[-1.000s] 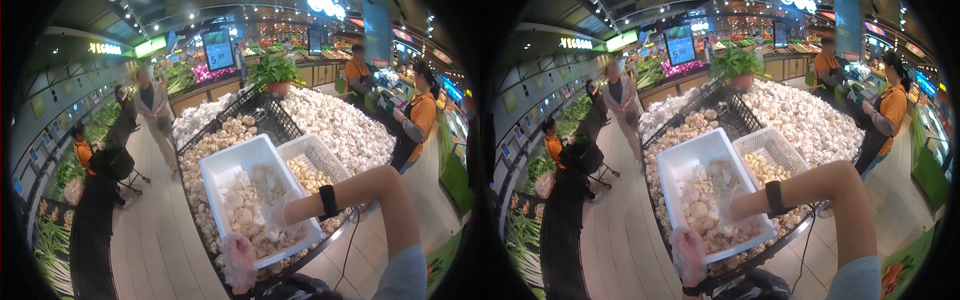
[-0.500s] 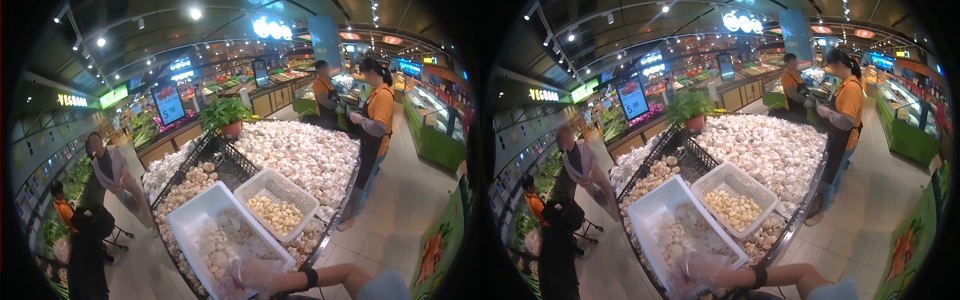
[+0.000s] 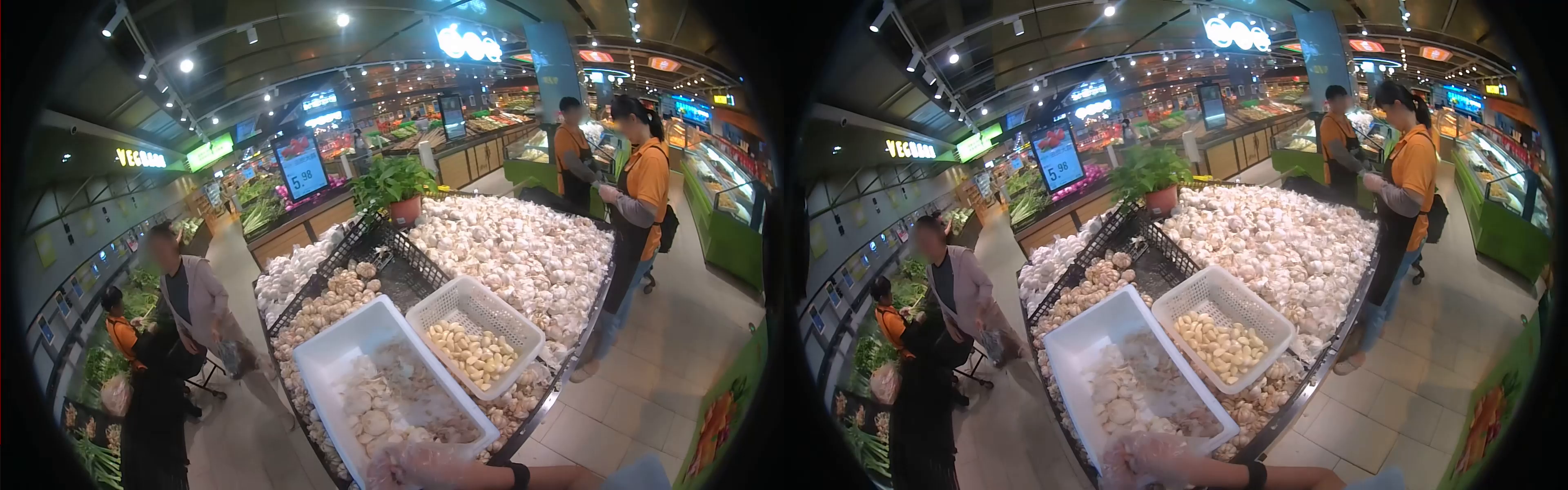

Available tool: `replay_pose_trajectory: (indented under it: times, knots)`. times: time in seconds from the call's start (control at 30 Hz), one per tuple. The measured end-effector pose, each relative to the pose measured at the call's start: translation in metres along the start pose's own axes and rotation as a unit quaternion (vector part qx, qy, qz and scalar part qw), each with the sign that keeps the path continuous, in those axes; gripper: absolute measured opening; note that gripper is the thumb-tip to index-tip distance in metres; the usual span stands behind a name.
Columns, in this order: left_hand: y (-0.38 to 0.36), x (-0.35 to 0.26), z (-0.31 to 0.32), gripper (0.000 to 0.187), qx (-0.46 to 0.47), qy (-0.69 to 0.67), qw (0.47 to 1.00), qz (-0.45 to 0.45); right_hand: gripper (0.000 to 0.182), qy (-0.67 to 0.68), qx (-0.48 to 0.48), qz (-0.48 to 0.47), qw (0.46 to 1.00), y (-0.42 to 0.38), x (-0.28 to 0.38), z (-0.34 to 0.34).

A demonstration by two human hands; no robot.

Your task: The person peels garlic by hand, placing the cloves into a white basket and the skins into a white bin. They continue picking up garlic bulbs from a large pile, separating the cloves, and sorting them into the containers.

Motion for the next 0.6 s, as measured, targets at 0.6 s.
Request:
replay_pose_trajectory:
  times: [0.6]
  knots:
    - [-0.007, 0.007, -0.004, 0.054, -0.073, 0.07, 0.994, 0.029, 0.021, 0.193, 0.044, 0.066, 0.978, 0.007, -0.011, 0.036]
Point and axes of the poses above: each hand's wrist, its own y-axis towards the middle knuckle, its own z-axis out of the palm, x = y × z, the point moved 8 cm from there along y, towards the middle knuckle, and after that the axes turned 2 degrees about y, right-handed, at the moved point
